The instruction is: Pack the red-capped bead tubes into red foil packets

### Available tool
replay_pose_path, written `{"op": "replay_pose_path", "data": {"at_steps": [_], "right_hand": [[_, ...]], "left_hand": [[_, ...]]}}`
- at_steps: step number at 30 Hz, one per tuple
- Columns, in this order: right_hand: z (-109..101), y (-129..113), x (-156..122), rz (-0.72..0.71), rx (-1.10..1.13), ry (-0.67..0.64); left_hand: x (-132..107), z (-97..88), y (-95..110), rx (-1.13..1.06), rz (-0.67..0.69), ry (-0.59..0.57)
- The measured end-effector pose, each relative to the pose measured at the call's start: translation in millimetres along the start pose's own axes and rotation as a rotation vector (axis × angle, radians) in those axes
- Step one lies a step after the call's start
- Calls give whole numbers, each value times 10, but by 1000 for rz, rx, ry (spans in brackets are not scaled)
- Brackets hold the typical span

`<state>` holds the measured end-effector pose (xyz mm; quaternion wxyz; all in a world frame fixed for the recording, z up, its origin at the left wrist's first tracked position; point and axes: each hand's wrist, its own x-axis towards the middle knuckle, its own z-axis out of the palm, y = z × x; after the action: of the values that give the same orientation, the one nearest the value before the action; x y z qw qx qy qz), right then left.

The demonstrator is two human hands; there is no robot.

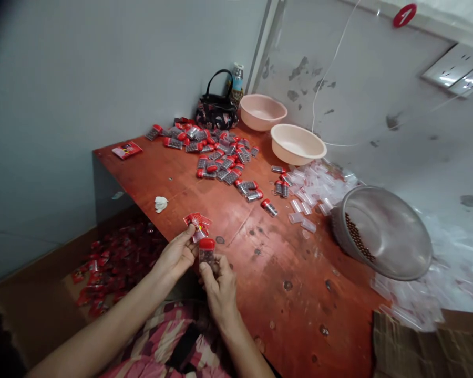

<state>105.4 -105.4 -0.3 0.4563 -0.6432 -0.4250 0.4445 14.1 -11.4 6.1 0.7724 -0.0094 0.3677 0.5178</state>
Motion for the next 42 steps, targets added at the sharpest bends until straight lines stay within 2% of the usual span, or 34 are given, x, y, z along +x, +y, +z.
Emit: {"op": "replay_pose_path", "data": {"at_steps": [7,13,16,21,23,27,29,32,34,38,42], "right_hand": [[36,-14,48,-6,52,9],[33,13,99,-31,82,-13],[15,23,122,-45,88,-12],[-13,4,140,-65,71,-3],[-26,9,157,-30,137,-51],[-52,28,200,110,372,-225],[-58,17,205,82,344,-171],[-46,-15,193,-45,182,-4],[-25,-29,191,-28,204,-5],[7,-46,206,90,336,-130],[-3,-84,203,-101,70,15]], "left_hand": [[-59,15,-40,-20,2,-55],[-104,24,-47,143,48,-169],[-105,-18,-42,249,27,-220],[-81,-80,-29,411,28,-254],[-76,-86,10,475,26,-282],[-71,-92,92,604,-79,-385],[-69,-101,90,628,-41,-347],[-77,-119,33,615,71,-256],[-95,-125,-5,607,91,-256],[-134,-98,-13,579,45,-302],[-144,-56,8,437,44,-269]]}}
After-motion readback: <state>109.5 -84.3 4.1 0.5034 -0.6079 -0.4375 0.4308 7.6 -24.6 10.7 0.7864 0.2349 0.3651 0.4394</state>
